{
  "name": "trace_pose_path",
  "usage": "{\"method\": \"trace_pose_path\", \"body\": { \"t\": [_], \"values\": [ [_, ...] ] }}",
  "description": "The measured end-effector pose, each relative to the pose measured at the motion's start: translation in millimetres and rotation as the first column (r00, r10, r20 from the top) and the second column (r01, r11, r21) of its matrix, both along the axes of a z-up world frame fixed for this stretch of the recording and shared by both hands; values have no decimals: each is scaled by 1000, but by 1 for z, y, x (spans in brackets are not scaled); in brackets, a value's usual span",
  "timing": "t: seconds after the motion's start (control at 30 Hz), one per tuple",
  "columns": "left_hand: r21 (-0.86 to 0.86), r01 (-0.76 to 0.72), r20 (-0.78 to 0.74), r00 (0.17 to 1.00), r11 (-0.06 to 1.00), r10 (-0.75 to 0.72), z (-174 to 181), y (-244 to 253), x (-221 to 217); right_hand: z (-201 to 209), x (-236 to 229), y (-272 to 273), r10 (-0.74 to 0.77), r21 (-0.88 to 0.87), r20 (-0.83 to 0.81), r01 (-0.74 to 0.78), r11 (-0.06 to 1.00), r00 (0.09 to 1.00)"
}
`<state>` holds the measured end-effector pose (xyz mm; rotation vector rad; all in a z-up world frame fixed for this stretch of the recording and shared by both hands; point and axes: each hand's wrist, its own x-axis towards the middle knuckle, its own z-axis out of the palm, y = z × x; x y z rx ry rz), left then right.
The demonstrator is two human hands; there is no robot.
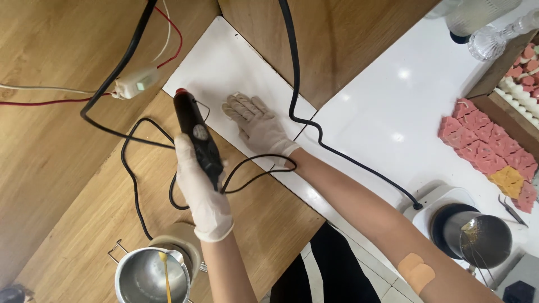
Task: Wipe and clean a workspace surface using a cloth while handling a heat gun tool.
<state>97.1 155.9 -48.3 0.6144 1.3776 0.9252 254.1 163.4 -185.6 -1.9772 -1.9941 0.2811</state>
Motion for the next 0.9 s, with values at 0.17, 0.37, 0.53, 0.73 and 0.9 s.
{"method": "trace_pose_path", "body": {
  "t": [0.17,0.37,0.53,0.73,0.9],
  "values": [
    [49,18,13,1000,999,-19,24,-16,-26,-1,-14,63,53,-32,28,-52,998,998],
    [-125,-113,-131,987,986,96,43,-20,-37,-1,-30,134,74,-51,-59,-77,996,995],
    [-101,-95,-99,991,990,86,41,-31,-45,-10,-24,90,92,26,-48,-91,995,995],
    [-171,-150,-104,986,974,133,45,-42,-42,33,-14,-31,100,-256,71,-79,964,992],
    [-193,-88,-179,982,977,53,56,-46,-38,6,-23,-30,86,-102,75,-78,992,994]
  ]
}}
